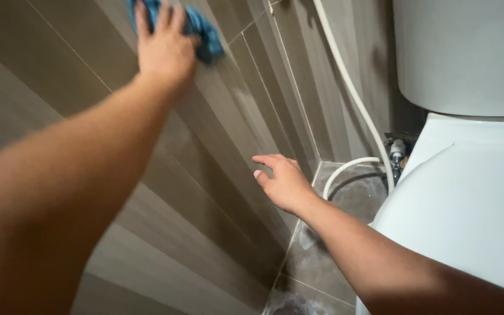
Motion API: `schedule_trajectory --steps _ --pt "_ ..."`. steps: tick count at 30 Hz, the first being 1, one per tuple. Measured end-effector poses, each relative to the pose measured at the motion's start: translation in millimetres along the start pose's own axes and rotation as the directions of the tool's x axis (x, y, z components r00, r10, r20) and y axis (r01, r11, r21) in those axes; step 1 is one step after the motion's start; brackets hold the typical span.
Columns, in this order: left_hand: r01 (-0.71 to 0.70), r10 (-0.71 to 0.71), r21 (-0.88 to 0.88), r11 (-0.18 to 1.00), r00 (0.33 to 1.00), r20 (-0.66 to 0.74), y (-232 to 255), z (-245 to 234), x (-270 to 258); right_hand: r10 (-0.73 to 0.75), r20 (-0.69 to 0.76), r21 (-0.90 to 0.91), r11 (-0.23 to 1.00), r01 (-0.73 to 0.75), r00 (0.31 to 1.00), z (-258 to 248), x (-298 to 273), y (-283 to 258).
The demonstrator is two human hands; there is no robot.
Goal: The person wipes the bathroom wall tiles with a blue cloth, moving from the upper wall near a vent down to the lower wall beside the toilet and sink. The person also wipes around the toilet paper holder and the wall-mounted light switch.
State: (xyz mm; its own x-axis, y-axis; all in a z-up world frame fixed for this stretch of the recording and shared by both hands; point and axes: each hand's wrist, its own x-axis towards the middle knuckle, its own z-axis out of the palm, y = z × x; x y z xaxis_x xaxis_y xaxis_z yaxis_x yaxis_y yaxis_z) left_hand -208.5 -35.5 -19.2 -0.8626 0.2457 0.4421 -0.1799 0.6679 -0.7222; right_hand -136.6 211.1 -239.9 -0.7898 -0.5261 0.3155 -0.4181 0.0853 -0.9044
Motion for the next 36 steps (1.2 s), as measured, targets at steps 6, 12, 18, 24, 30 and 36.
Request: schedule_trajectory --steps 6,12,18,24,30,36 --pt "-0.007 0.01 0.056 0.998 0.998 -0.065 15.9 21.3 -9.0 -0.089 -0.1 -0.115 0.99 0.077 0.991 6.0 2.5 7.7" --pt "-0.178 0.17 0.011 0.984 0.955 0.244 91.5 26.6 -101.6 -0.188 -0.177 -0.13 0.977 0.167 0.966 4.0 3.4 10.5" --pt "-0.151 0.187 -0.174 0.973 0.959 0.212 142.6 22.8 -192.0 -0.108 -0.203 -0.11 0.99 0.087 0.973 2.4 2.7 8.3" --pt "-0.145 0.118 0.093 0.985 0.961 0.249 108.2 33.7 -104.2 -0.041 -0.242 -0.1 0.995 0.017 0.969 1.1 4.0 9.2" --pt "0.039 -0.076 -0.252 0.967 0.987 -0.14 36.0 64.2 23.3 0.087 -0.231 -0.036 0.995 -0.098 0.969 -0.3 9.1 10.8" --pt "-0.043 0.039 -0.014 0.999 0.976 -0.213 65.3 96.3 30.3 0.143 -0.225 0.009 0.989 -0.145 0.964 -4.8 14.1 11.6"
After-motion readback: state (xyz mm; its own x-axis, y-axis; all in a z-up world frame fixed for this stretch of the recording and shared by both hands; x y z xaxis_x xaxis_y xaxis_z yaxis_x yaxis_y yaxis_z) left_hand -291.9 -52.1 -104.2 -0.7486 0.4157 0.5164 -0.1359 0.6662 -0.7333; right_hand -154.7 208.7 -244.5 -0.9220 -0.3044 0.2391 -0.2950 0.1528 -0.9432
